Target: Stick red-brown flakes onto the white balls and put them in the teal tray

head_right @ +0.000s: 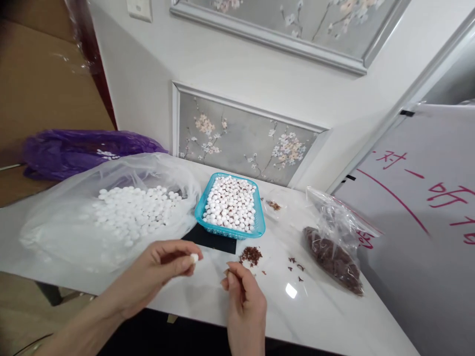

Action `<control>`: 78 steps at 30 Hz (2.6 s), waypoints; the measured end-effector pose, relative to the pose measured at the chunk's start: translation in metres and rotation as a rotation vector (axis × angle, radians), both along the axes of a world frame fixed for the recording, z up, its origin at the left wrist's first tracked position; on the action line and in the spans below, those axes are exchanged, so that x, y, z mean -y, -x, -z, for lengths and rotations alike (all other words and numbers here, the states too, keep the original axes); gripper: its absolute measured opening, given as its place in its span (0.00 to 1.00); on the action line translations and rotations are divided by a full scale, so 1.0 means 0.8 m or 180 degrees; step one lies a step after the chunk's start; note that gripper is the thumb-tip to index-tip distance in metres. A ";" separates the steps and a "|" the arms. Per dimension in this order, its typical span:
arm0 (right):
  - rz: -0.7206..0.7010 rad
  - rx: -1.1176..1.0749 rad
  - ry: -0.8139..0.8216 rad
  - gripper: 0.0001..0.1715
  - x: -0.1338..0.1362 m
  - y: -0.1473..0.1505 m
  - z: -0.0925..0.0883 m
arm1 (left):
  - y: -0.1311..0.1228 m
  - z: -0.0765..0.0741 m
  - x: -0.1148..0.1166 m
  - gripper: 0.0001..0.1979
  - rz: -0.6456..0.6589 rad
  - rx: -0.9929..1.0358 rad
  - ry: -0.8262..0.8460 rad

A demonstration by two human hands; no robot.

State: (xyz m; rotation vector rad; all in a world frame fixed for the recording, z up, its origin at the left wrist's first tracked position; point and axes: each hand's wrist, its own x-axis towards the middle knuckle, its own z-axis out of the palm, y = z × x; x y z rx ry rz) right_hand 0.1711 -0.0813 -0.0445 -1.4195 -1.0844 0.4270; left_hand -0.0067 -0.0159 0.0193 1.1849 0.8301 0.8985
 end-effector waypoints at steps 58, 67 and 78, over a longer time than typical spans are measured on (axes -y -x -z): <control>-0.0305 0.1126 -0.0502 0.12 -0.024 0.069 -0.019 | -0.020 0.049 0.005 0.18 0.0250 0.1083 0.0873; -0.0898 0.0471 0.0100 0.09 -0.019 0.054 -0.026 | -0.019 0.049 0.005 0.19 0.0169 0.1168 0.0974; -0.1349 0.0459 0.0385 0.14 -0.011 0.038 -0.036 | -0.016 0.050 0.009 0.24 0.0203 0.0988 0.0981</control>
